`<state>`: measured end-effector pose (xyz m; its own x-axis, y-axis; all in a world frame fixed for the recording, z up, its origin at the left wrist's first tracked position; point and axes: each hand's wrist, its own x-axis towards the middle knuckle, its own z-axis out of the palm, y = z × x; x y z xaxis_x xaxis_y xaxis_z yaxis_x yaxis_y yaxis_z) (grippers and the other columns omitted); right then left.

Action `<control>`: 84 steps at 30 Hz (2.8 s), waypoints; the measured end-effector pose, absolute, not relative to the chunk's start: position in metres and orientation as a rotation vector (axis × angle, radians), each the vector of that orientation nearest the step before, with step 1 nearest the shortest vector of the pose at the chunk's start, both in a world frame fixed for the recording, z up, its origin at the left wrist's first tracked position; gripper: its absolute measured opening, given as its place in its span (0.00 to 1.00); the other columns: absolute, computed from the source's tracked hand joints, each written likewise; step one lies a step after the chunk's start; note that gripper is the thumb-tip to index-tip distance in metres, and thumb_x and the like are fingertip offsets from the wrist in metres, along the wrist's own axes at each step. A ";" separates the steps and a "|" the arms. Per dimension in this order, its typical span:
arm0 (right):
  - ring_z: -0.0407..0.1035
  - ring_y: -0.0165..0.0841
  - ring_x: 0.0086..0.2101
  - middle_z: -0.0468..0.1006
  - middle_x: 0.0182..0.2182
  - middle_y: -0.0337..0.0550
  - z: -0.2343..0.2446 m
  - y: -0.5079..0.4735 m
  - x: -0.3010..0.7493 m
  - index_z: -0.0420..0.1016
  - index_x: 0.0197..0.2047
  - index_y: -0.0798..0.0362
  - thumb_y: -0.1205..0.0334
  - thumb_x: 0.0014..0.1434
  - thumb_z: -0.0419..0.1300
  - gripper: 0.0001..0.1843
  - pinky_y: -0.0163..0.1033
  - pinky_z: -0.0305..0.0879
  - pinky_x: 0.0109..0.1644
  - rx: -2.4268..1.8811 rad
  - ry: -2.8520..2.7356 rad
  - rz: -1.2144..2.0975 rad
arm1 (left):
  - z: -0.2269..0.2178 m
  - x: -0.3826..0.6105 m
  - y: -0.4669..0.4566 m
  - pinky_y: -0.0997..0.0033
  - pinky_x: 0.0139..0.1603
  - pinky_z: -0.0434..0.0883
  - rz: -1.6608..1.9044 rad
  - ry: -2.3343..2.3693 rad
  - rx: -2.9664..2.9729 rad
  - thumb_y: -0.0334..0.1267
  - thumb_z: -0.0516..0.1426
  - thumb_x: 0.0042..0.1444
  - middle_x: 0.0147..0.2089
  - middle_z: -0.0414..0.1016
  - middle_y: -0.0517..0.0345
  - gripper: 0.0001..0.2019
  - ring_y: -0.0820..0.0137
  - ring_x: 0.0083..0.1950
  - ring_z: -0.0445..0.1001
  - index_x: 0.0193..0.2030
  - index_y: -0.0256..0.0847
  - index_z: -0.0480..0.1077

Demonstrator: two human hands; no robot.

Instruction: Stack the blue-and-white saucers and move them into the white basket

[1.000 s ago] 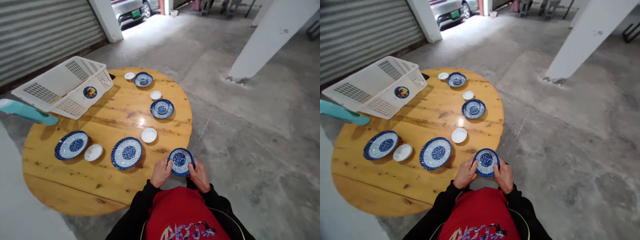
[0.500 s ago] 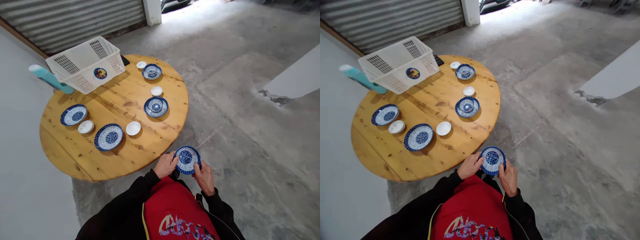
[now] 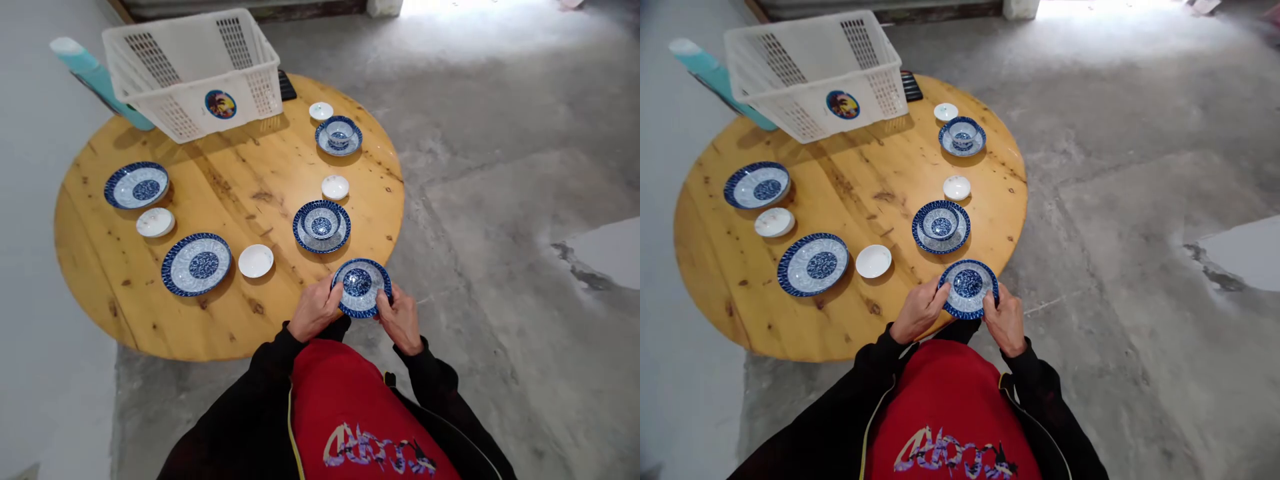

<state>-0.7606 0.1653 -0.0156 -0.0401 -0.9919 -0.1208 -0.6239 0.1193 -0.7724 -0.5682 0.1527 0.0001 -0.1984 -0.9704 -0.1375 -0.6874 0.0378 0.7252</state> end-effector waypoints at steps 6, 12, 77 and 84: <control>0.68 0.32 0.23 0.69 0.19 0.40 -0.008 0.058 -0.739 0.66 0.28 0.52 0.58 0.62 0.48 0.13 0.33 0.58 0.28 -1.829 1.596 -0.585 | 0.006 -0.551 0.094 0.72 0.32 0.59 -0.795 -1.723 1.883 0.41 0.43 0.66 0.27 0.67 0.59 0.13 0.71 0.29 0.68 0.36 0.40 0.64; 0.66 0.32 0.22 0.68 0.18 0.39 -0.015 -0.007 -0.709 0.66 0.28 0.53 0.63 0.60 0.49 0.11 0.33 0.55 0.29 -1.914 1.498 -0.541 | -0.004 -0.530 0.048 0.72 0.33 0.60 -0.648 -1.687 2.056 0.40 0.42 0.67 0.28 0.70 0.57 0.13 0.69 0.31 0.72 0.37 0.40 0.64; 0.59 0.29 0.25 0.67 0.24 0.37 -0.054 -0.090 -0.748 0.62 0.30 0.52 0.63 0.59 0.47 0.07 0.34 0.57 0.32 -1.781 1.043 -0.470 | -0.036 -0.587 0.000 0.58 0.55 0.69 -0.914 -1.076 2.081 0.50 0.44 0.62 0.56 0.74 0.41 0.27 0.57 0.56 0.74 0.61 0.36 0.61; 0.64 0.32 0.25 0.70 0.24 0.39 -0.051 -0.139 -0.870 0.65 0.33 0.52 0.60 0.60 0.46 0.10 0.35 0.60 0.31 -1.698 1.093 -0.483 | -0.033 -0.706 -0.058 0.58 0.53 0.69 -0.965 -1.134 2.001 0.49 0.44 0.64 0.51 0.76 0.42 0.24 0.58 0.51 0.75 0.60 0.36 0.63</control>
<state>-0.8705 -0.1394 -0.0514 0.5085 -0.8424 -0.1781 -0.4352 -0.0729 -0.8974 -0.7059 -0.0578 -0.0328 0.3590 -0.8891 -0.2840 -0.4226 -0.4262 0.7998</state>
